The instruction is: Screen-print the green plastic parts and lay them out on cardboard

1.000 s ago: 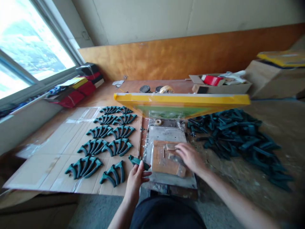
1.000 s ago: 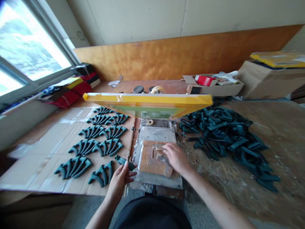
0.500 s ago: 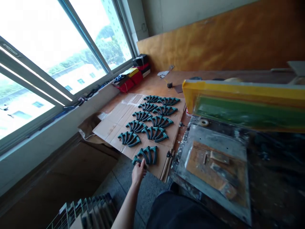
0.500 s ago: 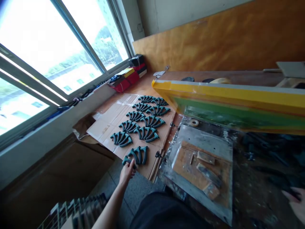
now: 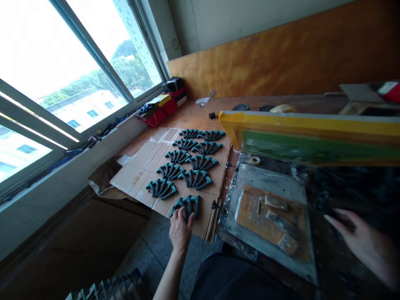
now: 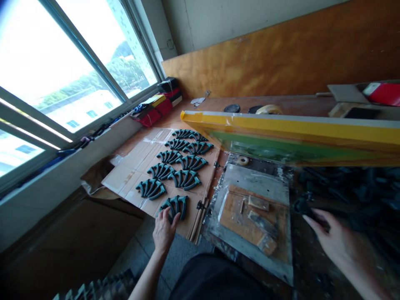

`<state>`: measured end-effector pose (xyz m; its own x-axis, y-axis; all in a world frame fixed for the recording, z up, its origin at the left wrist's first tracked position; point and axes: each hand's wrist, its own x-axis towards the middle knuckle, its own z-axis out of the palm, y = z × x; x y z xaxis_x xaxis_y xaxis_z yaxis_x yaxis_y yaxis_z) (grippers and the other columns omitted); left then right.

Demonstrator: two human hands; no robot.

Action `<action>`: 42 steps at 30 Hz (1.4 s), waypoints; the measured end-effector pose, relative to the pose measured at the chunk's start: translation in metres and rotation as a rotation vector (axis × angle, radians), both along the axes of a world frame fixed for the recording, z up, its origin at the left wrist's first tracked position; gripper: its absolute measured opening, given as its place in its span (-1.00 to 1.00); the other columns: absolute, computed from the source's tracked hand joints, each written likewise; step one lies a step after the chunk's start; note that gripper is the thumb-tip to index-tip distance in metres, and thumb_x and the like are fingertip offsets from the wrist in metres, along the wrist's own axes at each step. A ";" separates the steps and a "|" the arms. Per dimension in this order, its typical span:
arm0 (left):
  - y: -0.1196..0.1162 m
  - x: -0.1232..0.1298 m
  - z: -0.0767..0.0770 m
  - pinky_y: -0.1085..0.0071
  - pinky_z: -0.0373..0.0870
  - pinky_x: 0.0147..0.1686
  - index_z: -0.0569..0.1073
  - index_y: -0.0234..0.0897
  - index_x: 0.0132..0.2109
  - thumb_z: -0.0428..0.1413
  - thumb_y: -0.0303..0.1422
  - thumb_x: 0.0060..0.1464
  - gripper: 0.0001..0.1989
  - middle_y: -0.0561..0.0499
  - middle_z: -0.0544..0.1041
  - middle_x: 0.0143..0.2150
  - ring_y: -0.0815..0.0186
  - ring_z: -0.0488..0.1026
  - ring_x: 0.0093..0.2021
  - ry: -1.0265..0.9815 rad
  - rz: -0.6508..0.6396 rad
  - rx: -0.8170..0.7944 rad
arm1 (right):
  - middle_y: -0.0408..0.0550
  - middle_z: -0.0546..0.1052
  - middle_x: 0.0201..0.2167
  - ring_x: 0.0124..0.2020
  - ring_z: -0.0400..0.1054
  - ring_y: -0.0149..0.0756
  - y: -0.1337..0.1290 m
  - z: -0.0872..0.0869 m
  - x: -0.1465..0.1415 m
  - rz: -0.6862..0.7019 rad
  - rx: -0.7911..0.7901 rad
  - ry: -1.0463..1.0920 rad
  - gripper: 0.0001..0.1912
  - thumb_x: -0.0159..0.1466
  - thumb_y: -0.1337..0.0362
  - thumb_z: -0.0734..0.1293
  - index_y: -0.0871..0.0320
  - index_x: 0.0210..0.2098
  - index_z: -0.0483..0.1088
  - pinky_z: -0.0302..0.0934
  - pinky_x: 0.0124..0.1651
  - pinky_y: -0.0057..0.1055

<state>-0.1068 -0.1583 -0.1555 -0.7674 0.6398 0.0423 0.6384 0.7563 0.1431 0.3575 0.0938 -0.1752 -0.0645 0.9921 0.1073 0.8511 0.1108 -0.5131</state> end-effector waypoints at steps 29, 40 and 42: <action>0.075 0.011 0.033 0.11 0.27 0.12 0.52 -0.24 -0.02 0.07 -0.23 0.15 -0.69 -0.17 0.49 0.07 0.09 0.40 0.08 -0.170 -0.446 0.440 | -0.05 0.51 -0.18 -0.18 0.40 -0.23 -0.055 0.051 -0.121 0.595 0.288 -0.203 -0.60 0.27 0.43 0.16 0.05 0.01 0.45 0.33 -0.15 -0.33; 0.223 0.061 0.228 0.53 0.25 -0.61 0.47 -0.36 -0.19 -0.19 0.10 0.19 -0.39 0.11 0.37 -0.65 0.45 0.29 -0.68 -1.179 -0.629 1.047 | 0.03 0.31 0.21 0.24 0.11 -0.08 -0.055 0.060 -0.144 0.826 0.404 -0.365 -0.49 0.30 0.20 0.27 0.11 0.23 0.22 0.16 0.17 -0.04; 0.219 0.063 0.231 0.52 0.23 -0.62 0.45 -0.35 -0.35 -0.19 0.10 0.19 -0.39 0.10 0.36 -0.68 0.45 0.26 -0.69 -1.178 -0.627 1.028 | 0.05 0.31 0.20 0.24 0.12 -0.09 -0.052 0.062 -0.145 0.904 0.481 -0.491 -0.46 0.29 0.09 0.26 0.15 0.22 0.24 0.16 0.16 -0.01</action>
